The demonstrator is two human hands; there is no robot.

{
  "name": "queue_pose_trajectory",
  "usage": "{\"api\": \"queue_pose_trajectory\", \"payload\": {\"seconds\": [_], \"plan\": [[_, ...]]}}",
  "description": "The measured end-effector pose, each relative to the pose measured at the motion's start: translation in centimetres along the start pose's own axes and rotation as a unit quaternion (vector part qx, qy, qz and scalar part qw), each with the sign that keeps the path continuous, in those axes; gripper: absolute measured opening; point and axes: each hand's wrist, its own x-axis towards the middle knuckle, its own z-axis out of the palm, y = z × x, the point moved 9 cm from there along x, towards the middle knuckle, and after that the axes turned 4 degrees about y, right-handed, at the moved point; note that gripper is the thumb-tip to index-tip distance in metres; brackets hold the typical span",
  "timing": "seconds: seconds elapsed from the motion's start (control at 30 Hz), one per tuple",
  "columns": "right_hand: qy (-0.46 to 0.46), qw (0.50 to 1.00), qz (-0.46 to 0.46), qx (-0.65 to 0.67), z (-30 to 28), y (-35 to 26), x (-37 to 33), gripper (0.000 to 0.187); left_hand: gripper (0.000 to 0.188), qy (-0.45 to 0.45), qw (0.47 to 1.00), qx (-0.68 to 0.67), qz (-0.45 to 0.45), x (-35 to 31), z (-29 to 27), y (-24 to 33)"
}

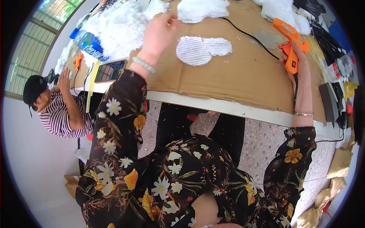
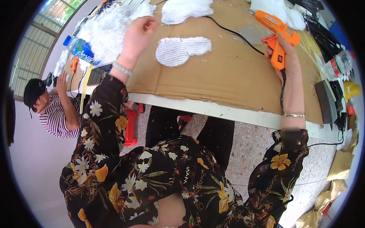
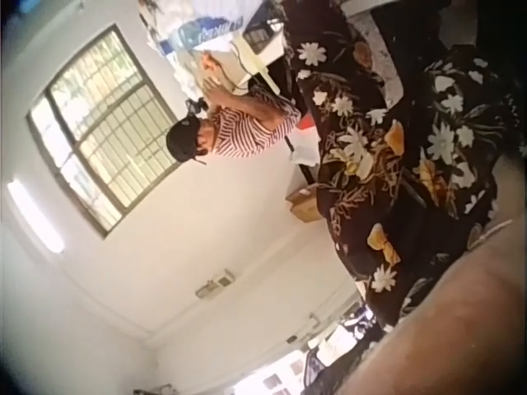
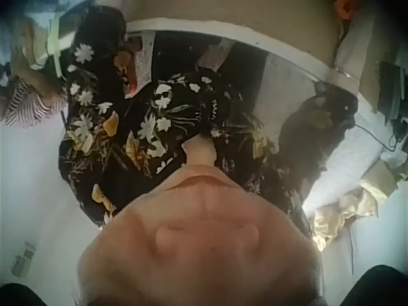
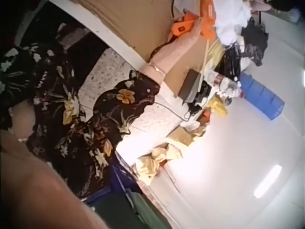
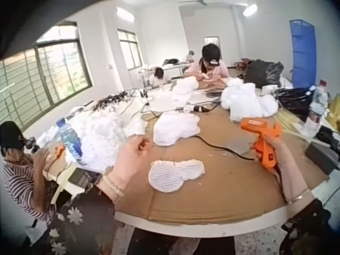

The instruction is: Gluing white stuffing onto a fabric base using a hot glue gun

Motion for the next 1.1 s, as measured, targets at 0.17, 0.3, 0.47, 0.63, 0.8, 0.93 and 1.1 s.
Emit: {"api": "queue_pose_trajectory", "payload": {"seconds": [0.17,0.3,0.47,0.63,0.8,0.93,1.1], "plan": [[0.002,1.000,-0.004,-0.020,-0.2,-0.1,0.2,0.030,0.020,-0.112,0.979,-0.104,0.138,-4.1,0.4,6.6],[0.000,1.000,0.000,-0.015,-0.5,0.3,0.6,0.029,0.030,-0.169,0.947,-0.097,0.256,-6.4,3.2,9.3],[0.035,0.999,0.015,-0.016,-1.1,0.6,0.5,0.028,0.036,-0.209,0.944,-0.109,0.229,-5.8,3.7,9.1],[0.029,0.999,-0.007,-0.023,-0.5,0.0,0.1,0.028,0.032,-0.170,0.955,-0.092,0.225,-5.3,3.2,10.6],[0.048,0.996,-0.058,0.045,-1.9,-1.6,0.2,0.029,0.016,-0.151,0.948,-0.075,0.270,-4.8,5.6,11.1],[0.008,0.985,-0.088,0.147,-2.9,-3.3,0.4,0.031,0.014,-0.139,0.946,-0.152,0.249,-4.3,4.6,11.0],[0.016,0.971,-0.120,0.207,-4.2,-4.5,0.0,0.033,0.020,-0.226,0.928,-0.241,0.175,-4.8,4.9,11.7]]}}
